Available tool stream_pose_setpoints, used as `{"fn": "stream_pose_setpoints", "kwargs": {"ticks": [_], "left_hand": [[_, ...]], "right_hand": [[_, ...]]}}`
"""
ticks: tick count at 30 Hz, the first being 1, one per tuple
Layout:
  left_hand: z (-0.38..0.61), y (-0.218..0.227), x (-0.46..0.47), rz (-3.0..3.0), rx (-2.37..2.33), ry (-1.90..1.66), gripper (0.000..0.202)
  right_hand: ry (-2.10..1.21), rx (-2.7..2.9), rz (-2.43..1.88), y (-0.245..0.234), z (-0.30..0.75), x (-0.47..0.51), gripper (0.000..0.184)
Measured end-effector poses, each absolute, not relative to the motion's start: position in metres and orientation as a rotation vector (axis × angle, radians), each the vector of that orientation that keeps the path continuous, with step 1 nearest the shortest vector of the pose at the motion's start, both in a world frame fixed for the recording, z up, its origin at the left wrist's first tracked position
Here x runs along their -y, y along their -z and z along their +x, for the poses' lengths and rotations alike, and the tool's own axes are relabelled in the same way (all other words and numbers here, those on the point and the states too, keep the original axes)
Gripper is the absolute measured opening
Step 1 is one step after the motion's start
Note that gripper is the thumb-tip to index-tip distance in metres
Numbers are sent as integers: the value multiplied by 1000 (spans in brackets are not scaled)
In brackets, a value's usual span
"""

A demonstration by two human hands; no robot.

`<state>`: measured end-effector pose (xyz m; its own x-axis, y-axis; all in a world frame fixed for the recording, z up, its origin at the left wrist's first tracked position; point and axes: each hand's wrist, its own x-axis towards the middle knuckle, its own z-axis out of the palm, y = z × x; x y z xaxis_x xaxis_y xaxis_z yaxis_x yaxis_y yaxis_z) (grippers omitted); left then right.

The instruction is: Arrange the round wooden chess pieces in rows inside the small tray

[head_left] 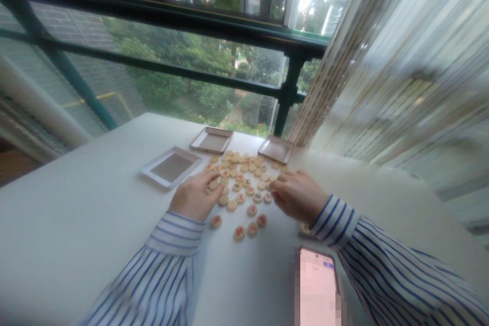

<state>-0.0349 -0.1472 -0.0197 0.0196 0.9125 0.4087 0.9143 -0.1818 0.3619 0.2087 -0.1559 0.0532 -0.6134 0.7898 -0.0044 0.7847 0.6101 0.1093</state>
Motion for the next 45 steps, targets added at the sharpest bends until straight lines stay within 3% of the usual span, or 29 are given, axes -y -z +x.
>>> {"fn": "stream_pose_setpoints", "kwargs": {"ticks": [16, 38, 45], "left_hand": [[-39, 17, 113, -2106, 2221, 366, 30], [-41, 24, 94, -2115, 2175, 299, 29], [-38, 12, 106, -2153, 1983, 475, 29]], "right_hand": [[-54, -2748, 1276, -37, 170, 134, 23], [-10, -2754, 1236, -32, 166, 131, 24], [13, -2723, 1250, -37, 170, 133, 28]]}}
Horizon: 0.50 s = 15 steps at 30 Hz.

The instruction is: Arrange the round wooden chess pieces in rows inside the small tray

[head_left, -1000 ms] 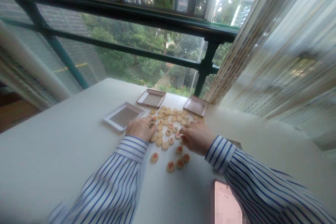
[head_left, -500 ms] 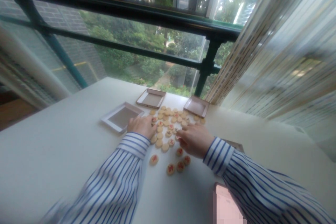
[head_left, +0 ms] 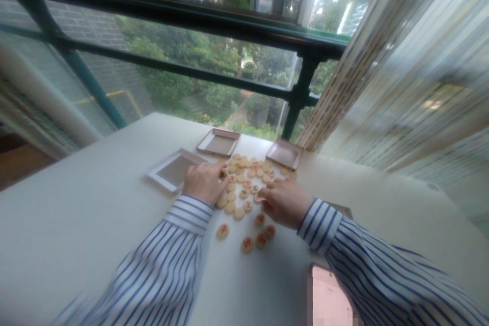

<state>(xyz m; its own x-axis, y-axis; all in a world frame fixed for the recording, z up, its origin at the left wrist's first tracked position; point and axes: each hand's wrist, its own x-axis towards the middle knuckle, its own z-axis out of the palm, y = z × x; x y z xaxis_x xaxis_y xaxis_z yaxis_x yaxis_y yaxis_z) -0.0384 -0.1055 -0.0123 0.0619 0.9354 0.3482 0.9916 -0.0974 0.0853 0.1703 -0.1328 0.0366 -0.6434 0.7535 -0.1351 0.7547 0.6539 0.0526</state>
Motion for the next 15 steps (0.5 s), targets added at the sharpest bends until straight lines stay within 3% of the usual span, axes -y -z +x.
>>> {"fn": "stream_pose_setpoints", "kwargs": {"ticks": [15], "left_hand": [[-16, 0, 137, -2343, 1717, 1073, 36]], "right_hand": [[-47, -2757, 1275, -48, 190, 150, 24]]}}
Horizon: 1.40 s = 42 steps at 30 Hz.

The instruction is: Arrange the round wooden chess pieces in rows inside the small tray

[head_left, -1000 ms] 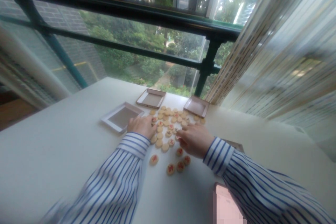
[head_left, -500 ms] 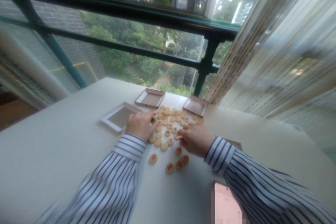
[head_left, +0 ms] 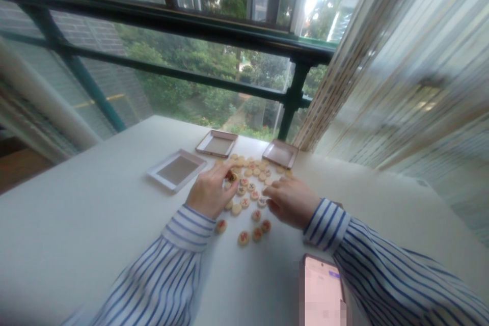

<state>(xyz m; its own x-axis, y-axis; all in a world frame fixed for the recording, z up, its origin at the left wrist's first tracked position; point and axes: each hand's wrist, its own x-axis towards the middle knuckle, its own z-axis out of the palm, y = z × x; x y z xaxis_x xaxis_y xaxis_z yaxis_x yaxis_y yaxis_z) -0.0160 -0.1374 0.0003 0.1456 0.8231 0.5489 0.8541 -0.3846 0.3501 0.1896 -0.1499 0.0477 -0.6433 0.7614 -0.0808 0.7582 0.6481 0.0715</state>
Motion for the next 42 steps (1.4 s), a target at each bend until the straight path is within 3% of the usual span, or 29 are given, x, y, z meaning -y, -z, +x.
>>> {"fn": "stream_pose_setpoints", "kwargs": {"ticks": [14, 42], "left_hand": [[24, -5, 173, -2554, 1731, 1496, 38], [110, 3, 191, -2771, 1521, 1511, 36]], "right_hand": [[-57, -2764, 1376, -60, 230, 178, 22], [55, -2922, 1836, -34, 319, 202, 18]]}}
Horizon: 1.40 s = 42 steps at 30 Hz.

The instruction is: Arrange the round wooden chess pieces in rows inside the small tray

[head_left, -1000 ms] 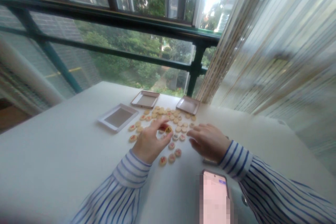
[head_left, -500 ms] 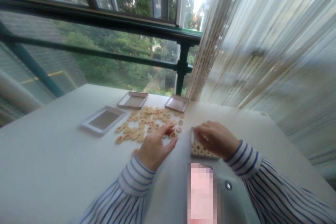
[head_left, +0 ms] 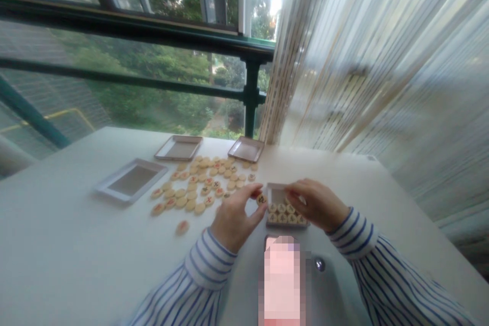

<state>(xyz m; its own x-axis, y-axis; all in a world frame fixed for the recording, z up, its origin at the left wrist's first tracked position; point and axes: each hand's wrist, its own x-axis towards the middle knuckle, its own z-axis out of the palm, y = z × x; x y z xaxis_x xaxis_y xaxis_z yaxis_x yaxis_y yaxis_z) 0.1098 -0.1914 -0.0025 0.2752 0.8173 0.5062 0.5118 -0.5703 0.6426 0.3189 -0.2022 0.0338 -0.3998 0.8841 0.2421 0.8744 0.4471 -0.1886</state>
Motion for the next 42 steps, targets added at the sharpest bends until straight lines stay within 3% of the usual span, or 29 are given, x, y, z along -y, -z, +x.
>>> {"fn": "stream_pose_setpoints", "kwargs": {"ticks": [11, 18, 33, 42], "left_hand": [[139, 16, 174, 1813, -1099, -1190, 32], [144, 25, 165, 1385, -1023, -1075, 34], [144, 36, 163, 1101, -1031, -1018, 29], [144, 39, 163, 1027, -819, -957, 36]], "right_hand": [[-318, 2225, -1369, -20, 322, 195, 19], [-356, 2193, -1384, -18, 323, 187, 18], [-373, 2324, -1256, -14, 315, 172, 13], [-359, 2398, -1269, -11, 314, 171, 24]]}}
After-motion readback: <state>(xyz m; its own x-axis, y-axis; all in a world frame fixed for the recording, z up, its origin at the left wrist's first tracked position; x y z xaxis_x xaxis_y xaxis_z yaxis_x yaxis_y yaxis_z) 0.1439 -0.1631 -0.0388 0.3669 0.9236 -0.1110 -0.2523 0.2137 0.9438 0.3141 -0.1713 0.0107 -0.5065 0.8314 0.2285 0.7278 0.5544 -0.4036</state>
